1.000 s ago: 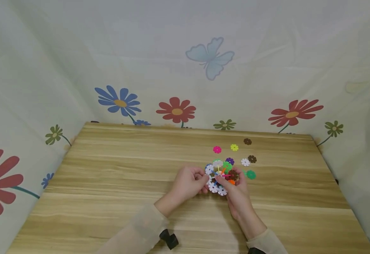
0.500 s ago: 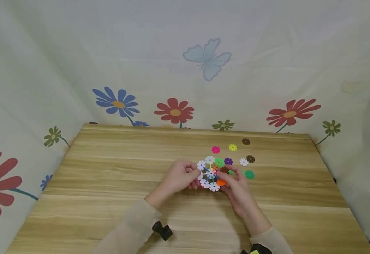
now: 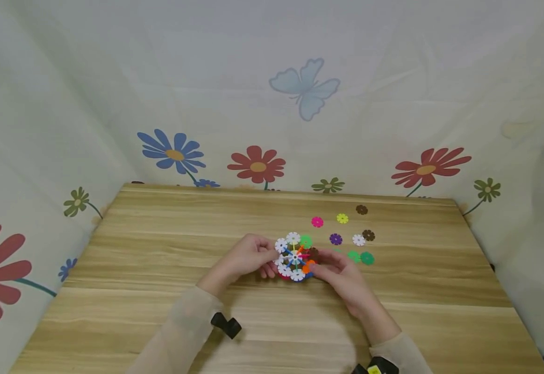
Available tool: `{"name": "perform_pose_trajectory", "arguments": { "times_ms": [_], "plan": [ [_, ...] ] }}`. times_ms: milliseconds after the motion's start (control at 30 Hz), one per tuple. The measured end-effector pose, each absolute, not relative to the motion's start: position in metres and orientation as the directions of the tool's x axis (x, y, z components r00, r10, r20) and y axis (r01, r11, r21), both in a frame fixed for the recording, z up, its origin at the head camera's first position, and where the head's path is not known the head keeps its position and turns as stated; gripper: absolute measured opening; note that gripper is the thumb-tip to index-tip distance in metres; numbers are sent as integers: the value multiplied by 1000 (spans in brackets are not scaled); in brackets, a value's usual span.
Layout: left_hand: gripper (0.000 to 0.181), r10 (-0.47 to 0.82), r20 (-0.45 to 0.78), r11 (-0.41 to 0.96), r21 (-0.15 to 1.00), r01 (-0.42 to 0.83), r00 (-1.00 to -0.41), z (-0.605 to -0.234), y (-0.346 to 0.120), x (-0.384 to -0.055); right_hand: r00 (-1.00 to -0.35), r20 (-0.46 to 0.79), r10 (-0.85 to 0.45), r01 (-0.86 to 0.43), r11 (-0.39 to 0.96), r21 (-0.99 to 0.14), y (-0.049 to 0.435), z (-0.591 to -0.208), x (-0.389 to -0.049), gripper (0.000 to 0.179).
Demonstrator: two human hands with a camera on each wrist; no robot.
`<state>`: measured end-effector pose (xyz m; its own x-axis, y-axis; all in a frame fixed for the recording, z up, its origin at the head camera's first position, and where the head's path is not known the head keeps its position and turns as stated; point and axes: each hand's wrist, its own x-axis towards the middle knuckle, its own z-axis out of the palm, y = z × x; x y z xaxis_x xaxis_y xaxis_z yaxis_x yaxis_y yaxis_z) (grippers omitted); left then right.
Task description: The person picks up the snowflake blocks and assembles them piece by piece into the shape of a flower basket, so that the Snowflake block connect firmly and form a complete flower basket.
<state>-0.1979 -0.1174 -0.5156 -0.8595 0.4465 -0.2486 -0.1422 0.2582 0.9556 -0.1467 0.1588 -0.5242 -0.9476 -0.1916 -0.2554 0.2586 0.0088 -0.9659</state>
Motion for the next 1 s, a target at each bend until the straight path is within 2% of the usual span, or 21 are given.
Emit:
{"name": "perform_pose_trajectory", "arguments": {
  "times_ms": [167, 367, 600, 700, 1000],
  "plan": [
    [16, 429, -281, 267, 947, -177, -859, -517, -123, -201, -952, -240, -190, 236, 43, -971, 156, -527, -150, 58],
    [17, 370, -302, 307, 932, -191, -879, -515, -131, -204, -965, -208, -158, 197, 81, -977, 144, -528, -156, 43],
    [20, 196, -288, 340, 916, -210, -937, -512, -150, -210, -962, -188, -199, 190, 9, -982, 108, -532, -169, 39],
    [22, 161, -267, 352, 915, -197, -950, -510, -163, -214, -959, -197, -205, 205, -19, -979, 91, -532, -176, 38],
    [22, 127, -333, 372, 889, -267, -934, -496, -204, -221, -945, -204, -254, 227, -63, -972, 48, -526, -197, 36]
  ]
}}
